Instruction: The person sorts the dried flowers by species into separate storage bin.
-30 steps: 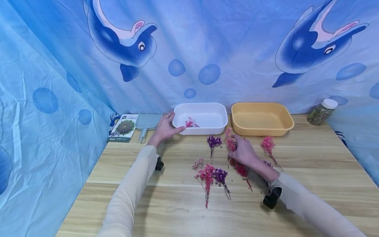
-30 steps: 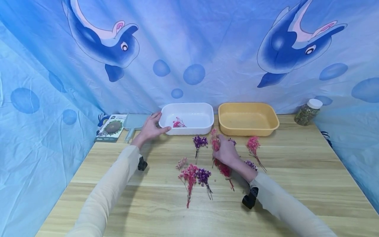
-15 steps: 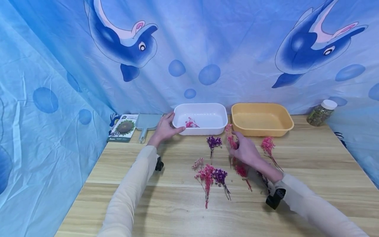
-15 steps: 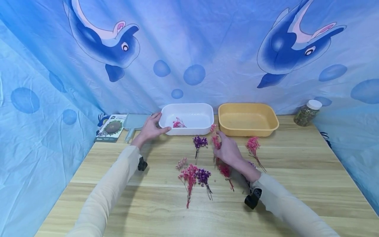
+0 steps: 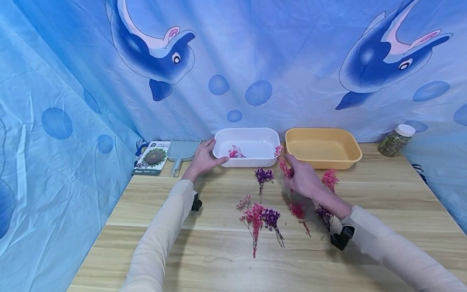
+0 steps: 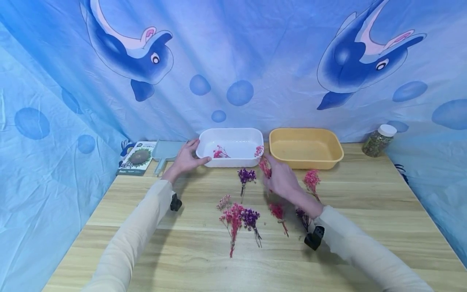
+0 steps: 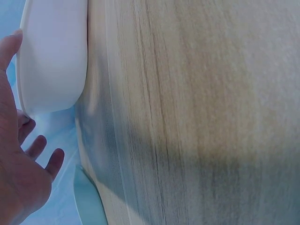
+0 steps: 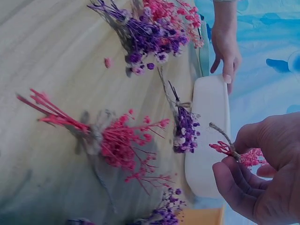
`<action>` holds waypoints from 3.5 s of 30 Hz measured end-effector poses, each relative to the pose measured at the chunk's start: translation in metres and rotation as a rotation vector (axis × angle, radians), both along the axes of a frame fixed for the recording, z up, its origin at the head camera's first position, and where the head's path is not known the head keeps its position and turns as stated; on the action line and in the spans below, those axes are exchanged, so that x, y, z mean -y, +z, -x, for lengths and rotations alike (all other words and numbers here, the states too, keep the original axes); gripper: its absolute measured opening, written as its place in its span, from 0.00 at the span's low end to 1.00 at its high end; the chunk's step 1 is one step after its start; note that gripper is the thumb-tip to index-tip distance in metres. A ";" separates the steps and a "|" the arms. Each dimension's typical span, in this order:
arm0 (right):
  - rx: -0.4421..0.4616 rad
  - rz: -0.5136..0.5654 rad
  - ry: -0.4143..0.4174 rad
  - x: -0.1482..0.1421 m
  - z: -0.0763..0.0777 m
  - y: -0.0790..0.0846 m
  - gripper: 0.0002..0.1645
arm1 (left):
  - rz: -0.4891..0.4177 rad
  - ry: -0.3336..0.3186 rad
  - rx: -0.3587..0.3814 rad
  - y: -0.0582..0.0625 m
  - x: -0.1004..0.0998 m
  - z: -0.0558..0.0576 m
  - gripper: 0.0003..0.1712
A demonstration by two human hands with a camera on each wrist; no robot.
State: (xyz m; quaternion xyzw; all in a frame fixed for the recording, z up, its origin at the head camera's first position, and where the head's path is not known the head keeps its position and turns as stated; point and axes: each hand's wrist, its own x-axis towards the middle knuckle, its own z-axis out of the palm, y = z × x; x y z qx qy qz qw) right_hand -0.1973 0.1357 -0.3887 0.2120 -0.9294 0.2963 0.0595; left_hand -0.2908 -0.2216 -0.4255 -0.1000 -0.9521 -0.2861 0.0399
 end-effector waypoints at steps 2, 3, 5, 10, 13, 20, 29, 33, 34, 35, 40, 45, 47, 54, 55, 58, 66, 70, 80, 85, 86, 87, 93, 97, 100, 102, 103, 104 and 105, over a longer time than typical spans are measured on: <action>-0.019 -0.004 0.025 0.000 0.003 0.002 0.46 | -0.001 -0.001 0.000 0.000 0.000 0.000 0.60; -0.024 -0.003 0.041 0.000 0.004 0.003 0.46 | -0.002 -0.001 0.000 0.000 0.000 0.000 0.60; -0.034 0.003 0.075 0.000 0.008 0.005 0.46 | -0.004 -0.001 -0.001 0.001 0.000 0.000 0.59; -0.053 0.017 0.167 0.001 0.018 0.012 0.45 | -0.003 -0.002 -0.002 0.001 0.000 0.000 0.59; -0.049 0.020 0.212 0.002 0.023 0.016 0.45 | -0.004 0.001 0.001 0.001 -0.001 -0.001 0.59; -0.069 -0.026 0.292 0.006 0.034 0.027 0.44 | -0.013 0.001 0.001 0.001 0.000 -0.002 0.59; -0.091 -0.087 0.396 0.015 0.055 0.035 0.43 | 0.003 0.000 -0.012 -0.003 0.001 0.000 0.59; -0.051 -0.114 0.432 0.018 0.063 0.039 0.44 | -0.003 -0.002 -0.016 -0.003 0.001 0.000 0.59; -0.045 -0.125 0.436 0.019 0.065 0.040 0.44 | -0.006 -0.002 -0.018 -0.003 0.001 -0.001 0.59; -0.043 -0.140 0.438 0.020 0.067 0.041 0.44 | -0.009 -0.003 -0.020 -0.002 0.001 -0.001 0.59; -0.064 -0.208 0.444 0.025 0.079 0.044 0.44 | -0.011 -0.005 -0.032 -0.001 0.001 -0.001 0.59; -0.104 -0.282 0.445 0.033 0.093 0.046 0.43 | -0.003 -0.001 -0.030 -0.002 0.001 -0.001 0.59; -0.119 -0.308 0.453 0.036 0.098 0.046 0.42 | -0.005 -0.001 -0.027 -0.001 0.000 -0.002 0.59; -0.125 -0.366 0.467 0.053 0.112 0.048 0.40 | 0.000 -0.004 -0.025 0.000 0.000 -0.003 0.59; -0.118 -0.370 0.465 0.056 0.114 0.048 0.39 | 0.001 -0.006 -0.029 -0.001 0.000 -0.003 0.59; -0.092 -0.389 0.453 0.062 0.119 0.048 0.40 | -0.001 -0.012 -0.039 -0.001 0.000 -0.002 0.59; -0.052 -0.473 0.408 0.073 0.127 0.046 0.39 | -0.020 -0.014 -0.040 -0.002 0.000 -0.001 0.59; -0.029 -0.486 0.408 0.077 0.130 0.042 0.39 | -0.018 -0.015 -0.048 -0.002 0.001 -0.001 0.58; 0.011 -0.433 0.459 0.083 0.134 0.032 0.37 | -0.003 -0.007 -0.041 -0.004 0.000 -0.001 0.59; 0.070 -0.375 0.469 0.084 0.136 0.027 0.36 | 0.007 -0.002 -0.047 -0.005 0.000 -0.001 0.59; 0.082 -0.367 0.470 0.084 0.137 0.026 0.36 | 0.006 -0.002 -0.049 -0.005 0.000 -0.001 0.58; 0.096 -0.356 0.472 0.084 0.138 0.026 0.35 | 0.007 0.000 -0.049 -0.005 0.000 -0.001 0.58; 0.182 -0.301 0.509 0.081 0.142 0.021 0.35 | 0.007 0.004 -0.056 -0.004 0.000 -0.002 0.58; 0.234 -0.279 0.531 0.080 0.143 0.018 0.33 | 0.006 0.008 -0.053 -0.004 -0.001 -0.002 0.58; 0.232 -0.261 0.529 0.079 0.143 0.016 0.31 | 0.002 0.007 -0.046 -0.004 -0.001 -0.002 0.58; 0.213 -0.247 0.532 0.079 0.144 0.013 0.31 | -0.003 0.005 -0.045 -0.004 -0.001 -0.003 0.58; 0.198 -0.240 0.532 0.079 0.143 0.013 0.31 | -0.006 0.004 -0.046 -0.004 -0.001 -0.003 0.58; 0.184 -0.236 0.530 0.079 0.143 0.012 0.31 | -0.009 0.003 -0.047 -0.004 -0.001 -0.003 0.58; 0.178 -0.231 0.528 0.078 0.143 0.012 0.31 | -0.011 0.004 -0.048 -0.004 -0.001 -0.003 0.58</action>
